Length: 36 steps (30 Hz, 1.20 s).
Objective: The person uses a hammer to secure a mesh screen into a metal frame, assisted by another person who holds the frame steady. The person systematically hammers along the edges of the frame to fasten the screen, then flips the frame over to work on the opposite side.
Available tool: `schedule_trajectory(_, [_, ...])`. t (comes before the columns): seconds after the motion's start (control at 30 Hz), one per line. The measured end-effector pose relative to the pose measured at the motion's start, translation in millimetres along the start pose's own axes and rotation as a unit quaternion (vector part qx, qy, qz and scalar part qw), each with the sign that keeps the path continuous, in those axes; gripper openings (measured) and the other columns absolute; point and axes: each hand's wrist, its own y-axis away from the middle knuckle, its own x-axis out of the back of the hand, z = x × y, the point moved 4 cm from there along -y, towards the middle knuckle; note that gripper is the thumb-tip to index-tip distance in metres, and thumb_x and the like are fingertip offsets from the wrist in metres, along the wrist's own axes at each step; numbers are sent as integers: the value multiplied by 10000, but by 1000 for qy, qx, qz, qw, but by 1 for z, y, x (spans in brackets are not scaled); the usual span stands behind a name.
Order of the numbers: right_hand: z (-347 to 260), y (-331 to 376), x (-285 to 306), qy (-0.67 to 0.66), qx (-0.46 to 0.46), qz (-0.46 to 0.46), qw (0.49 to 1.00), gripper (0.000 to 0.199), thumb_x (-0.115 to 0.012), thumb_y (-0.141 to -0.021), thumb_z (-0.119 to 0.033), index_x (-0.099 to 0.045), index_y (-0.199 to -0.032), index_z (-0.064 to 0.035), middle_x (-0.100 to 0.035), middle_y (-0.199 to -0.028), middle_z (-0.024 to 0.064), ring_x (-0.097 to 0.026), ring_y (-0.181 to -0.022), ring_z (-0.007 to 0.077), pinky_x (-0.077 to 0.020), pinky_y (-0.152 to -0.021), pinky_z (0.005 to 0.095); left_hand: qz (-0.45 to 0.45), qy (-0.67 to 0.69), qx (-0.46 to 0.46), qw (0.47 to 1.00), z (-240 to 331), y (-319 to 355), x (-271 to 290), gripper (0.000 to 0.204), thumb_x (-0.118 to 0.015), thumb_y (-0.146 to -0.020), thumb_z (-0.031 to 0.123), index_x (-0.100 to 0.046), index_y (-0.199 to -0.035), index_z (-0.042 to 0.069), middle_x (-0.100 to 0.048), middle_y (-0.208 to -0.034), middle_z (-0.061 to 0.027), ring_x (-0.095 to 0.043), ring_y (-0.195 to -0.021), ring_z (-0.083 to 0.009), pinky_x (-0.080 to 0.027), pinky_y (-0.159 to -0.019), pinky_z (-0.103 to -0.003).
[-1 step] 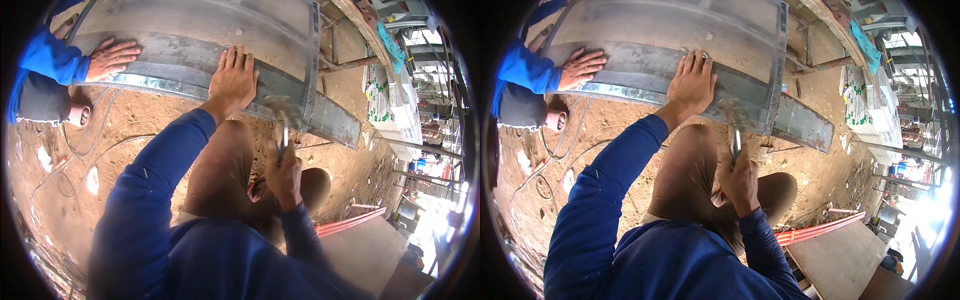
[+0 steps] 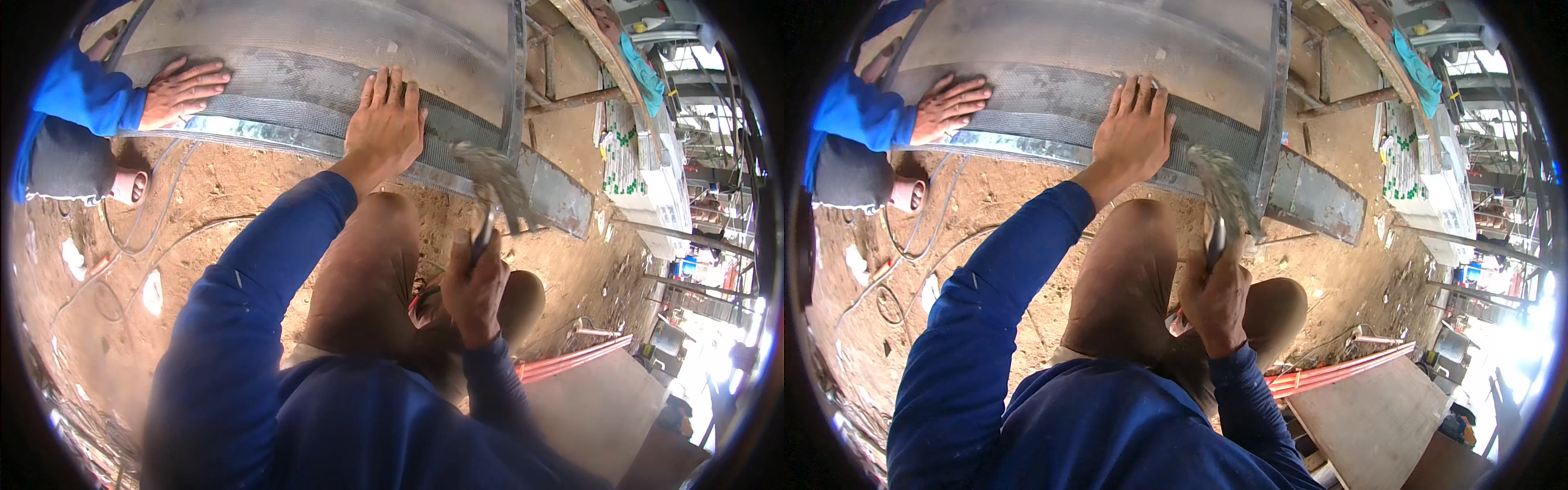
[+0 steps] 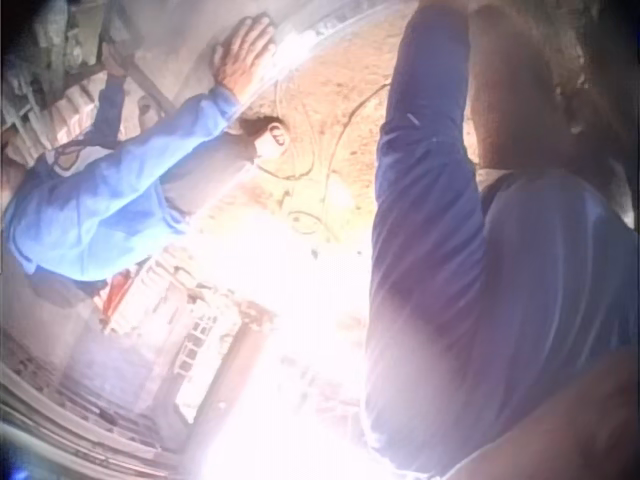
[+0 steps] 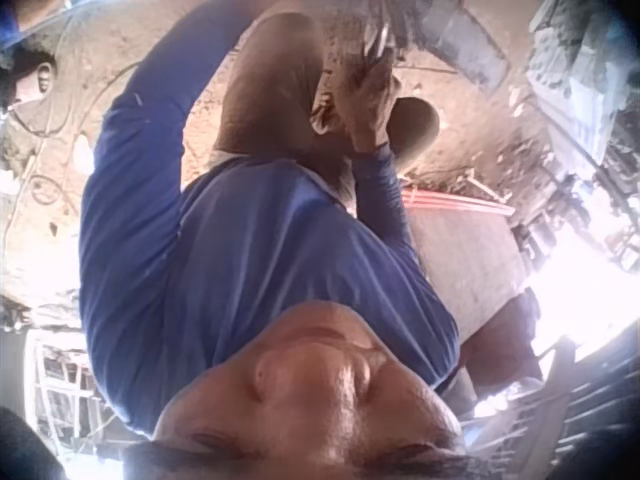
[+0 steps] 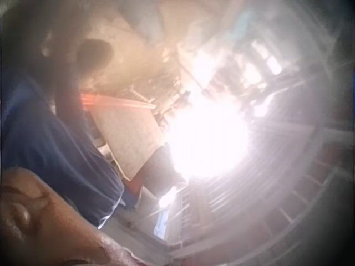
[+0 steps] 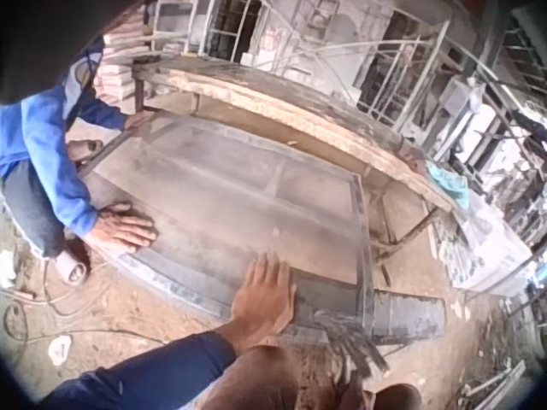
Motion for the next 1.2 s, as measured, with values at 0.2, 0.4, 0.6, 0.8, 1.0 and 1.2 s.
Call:
schedule_trajectory(0.2, [20,-1,-42,72,-12,-75,995,350,-660,-1105,-298,-598,-1122,46,-694,-755,327,-715,-727,544,-550,-595,592,25,-7,7,1000,0,-3,-6,610,-365,-1191,373,-408,-1641,-36,-349,-1752,-303,-262,-1669,-461,-190,-1390,-546])
schedule_trajectory(0.4, [21,-2,-41,30,7,-48,998,328,-666,-1089,-258,-589,-1071,60,-687,-898,381,-687,-878,589,-553,-724,627,69,25,-9,997,-2,-9,2,614,-435,-1165,367,-430,-1617,-48,-354,-1737,-337,-304,-1646,-484,-212,-1375,-564])
schedule_trajectory(0.6, [25,-6,-44,21,25,-69,997,347,-675,-1079,-255,-585,-1057,79,-677,-930,381,-654,-948,622,-516,-854,675,85,44,-26,995,2,-10,22,575,-475,-1154,345,-479,-1591,-30,-387,-1730,-303,-348,-1625,-470,-251,-1361,-568])
schedule_trajectory(0.8, [34,-6,-44,46,27,-70,996,304,-660,-1110,-257,-620,-1205,29,-723,-824,317,-751,-789,505,-568,-643,544,235,301,-24,924,-19,24,93,357,-639,-1112,186,-668,-1429,26,-622,-1586,-219,-603,-1455,-415,-472,-1229,-512])
schedule_trajectory(1.0, [26,-17,-28,6,0,-123,992,318,-664,-1122,-289,-623,-1075,23,-704,-719,208,-747,-661,359,-548,-621,471,235,141,247,929,-185,70,158,396,-578,-1156,276,-687,-1447,31,-699,-1502,-180,-644,-1393,-362,-508,-1174,-471])
schedule_trajectory(1.2, [20,-21,-4,-99,-4,-128,987,309,-674,-1114,-273,-624,-1108,31,-653,-669,132,-664,-588,231,-497,-553,426,218,-75,121,965,-226,48,109,528,-580,-1135,368,-636,-1507,-2,-590,-1607,-256,-480,-1543,-453,-340,-1323,-566])
